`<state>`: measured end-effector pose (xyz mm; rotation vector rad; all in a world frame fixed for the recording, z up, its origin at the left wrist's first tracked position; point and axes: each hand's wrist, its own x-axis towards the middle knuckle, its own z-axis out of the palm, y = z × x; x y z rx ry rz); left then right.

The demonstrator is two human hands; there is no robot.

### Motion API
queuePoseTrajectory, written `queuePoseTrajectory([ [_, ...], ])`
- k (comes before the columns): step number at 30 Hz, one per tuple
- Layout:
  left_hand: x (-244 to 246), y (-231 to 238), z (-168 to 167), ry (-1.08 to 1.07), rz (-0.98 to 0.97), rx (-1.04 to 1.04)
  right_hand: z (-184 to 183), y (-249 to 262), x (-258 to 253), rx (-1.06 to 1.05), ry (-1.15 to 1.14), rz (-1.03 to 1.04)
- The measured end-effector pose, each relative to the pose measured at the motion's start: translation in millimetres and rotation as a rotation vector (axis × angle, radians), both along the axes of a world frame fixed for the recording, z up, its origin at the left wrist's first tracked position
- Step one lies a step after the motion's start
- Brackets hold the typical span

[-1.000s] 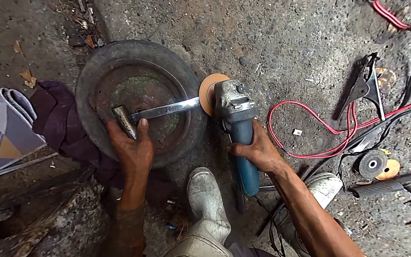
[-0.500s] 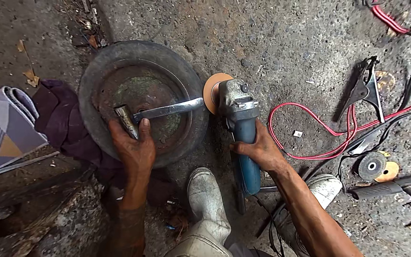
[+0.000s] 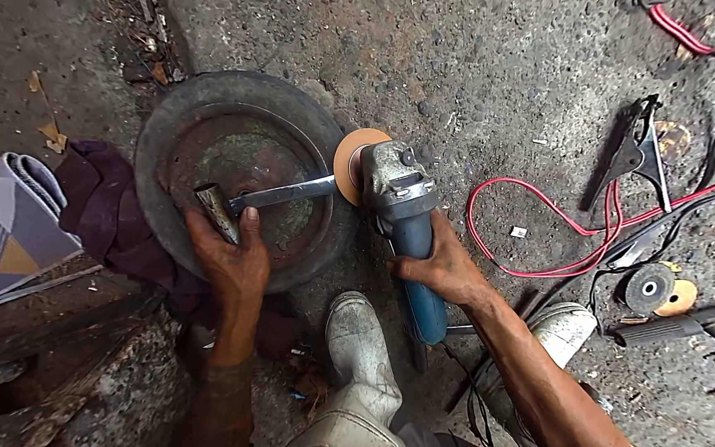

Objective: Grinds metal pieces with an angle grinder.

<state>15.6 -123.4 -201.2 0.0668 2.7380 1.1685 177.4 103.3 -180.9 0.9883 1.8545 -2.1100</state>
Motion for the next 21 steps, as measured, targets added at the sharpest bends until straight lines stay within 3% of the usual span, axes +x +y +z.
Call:
queuePoseTrajectory([
  [14, -1.5, -1.7, -2.0, -0.006, 0.0, 0.001, -11.1, 10.9, 9.5, -0.056, 0.005, -0.108],
  [21, -1.2, -1.0, -1.6, 0.008, -0.002, -0.017, -6.9, 5.3, 3.2, -0.051, -0.015, -0.053],
])
